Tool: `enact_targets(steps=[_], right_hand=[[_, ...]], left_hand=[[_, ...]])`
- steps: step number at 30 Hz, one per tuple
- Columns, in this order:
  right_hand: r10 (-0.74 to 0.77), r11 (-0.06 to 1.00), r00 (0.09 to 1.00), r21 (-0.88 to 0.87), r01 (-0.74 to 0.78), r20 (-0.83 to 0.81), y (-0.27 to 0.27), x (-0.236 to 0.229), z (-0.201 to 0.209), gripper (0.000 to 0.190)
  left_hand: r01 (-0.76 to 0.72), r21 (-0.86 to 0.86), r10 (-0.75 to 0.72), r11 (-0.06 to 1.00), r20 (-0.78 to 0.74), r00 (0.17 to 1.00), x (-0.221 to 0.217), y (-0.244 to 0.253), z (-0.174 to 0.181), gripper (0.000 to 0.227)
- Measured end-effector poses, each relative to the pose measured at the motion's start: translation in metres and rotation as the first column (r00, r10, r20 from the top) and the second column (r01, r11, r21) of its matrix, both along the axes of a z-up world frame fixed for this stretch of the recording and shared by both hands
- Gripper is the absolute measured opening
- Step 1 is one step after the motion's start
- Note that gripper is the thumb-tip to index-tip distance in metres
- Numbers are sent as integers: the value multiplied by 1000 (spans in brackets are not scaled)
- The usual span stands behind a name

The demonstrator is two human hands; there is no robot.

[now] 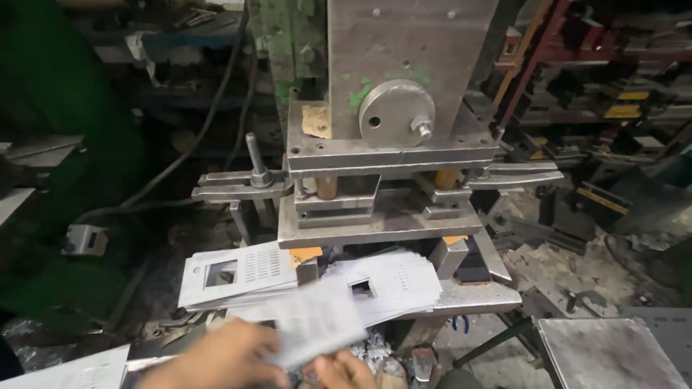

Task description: The recorder is using a stamping machine to punch out specific shapes from metal sheets and stacking the finished parts.

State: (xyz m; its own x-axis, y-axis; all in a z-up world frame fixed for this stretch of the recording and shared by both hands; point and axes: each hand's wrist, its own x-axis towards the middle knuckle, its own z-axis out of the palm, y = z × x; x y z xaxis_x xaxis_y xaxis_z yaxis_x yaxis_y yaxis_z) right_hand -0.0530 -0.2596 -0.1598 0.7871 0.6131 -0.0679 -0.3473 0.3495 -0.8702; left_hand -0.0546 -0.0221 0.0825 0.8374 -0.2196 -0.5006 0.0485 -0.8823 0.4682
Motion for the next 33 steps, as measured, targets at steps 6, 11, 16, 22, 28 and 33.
enact_targets(steps=[6, 11, 16, 22, 28, 33], right_hand=[[-715, 699, 667, -216, 682, -208, -16, 24, 103, 41], [-775, 617, 615, 33, 786, -149, -64, 85, 174, 33], [-623, 698, 678, 115, 707, -390, -87, 168, 177, 14], [-610, 791, 785, -143, 595, -106, -61, 147, 181, 17], [-585, 581, 776, -546, 603, 235, -54, 236, 187, 22], [-643, 690, 762, -371, 622, 80, -68, 245, 179, 19]], left_hand=[[145, -146, -103, 979, 265, 959, 16, -30, -10, 57], [-225, -683, 462, 695, 185, 867, 65, 12, -41, 71], [-200, -105, 225, 974, 353, 908, 92, 40, -112, 98], [-183, 570, 104, 801, 169, 980, 64, 7, -91, 144], [-168, 556, 141, 814, 92, 986, 66, 7, -81, 149], [-165, 560, 142, 812, 84, 986, 69, 7, -86, 149]])
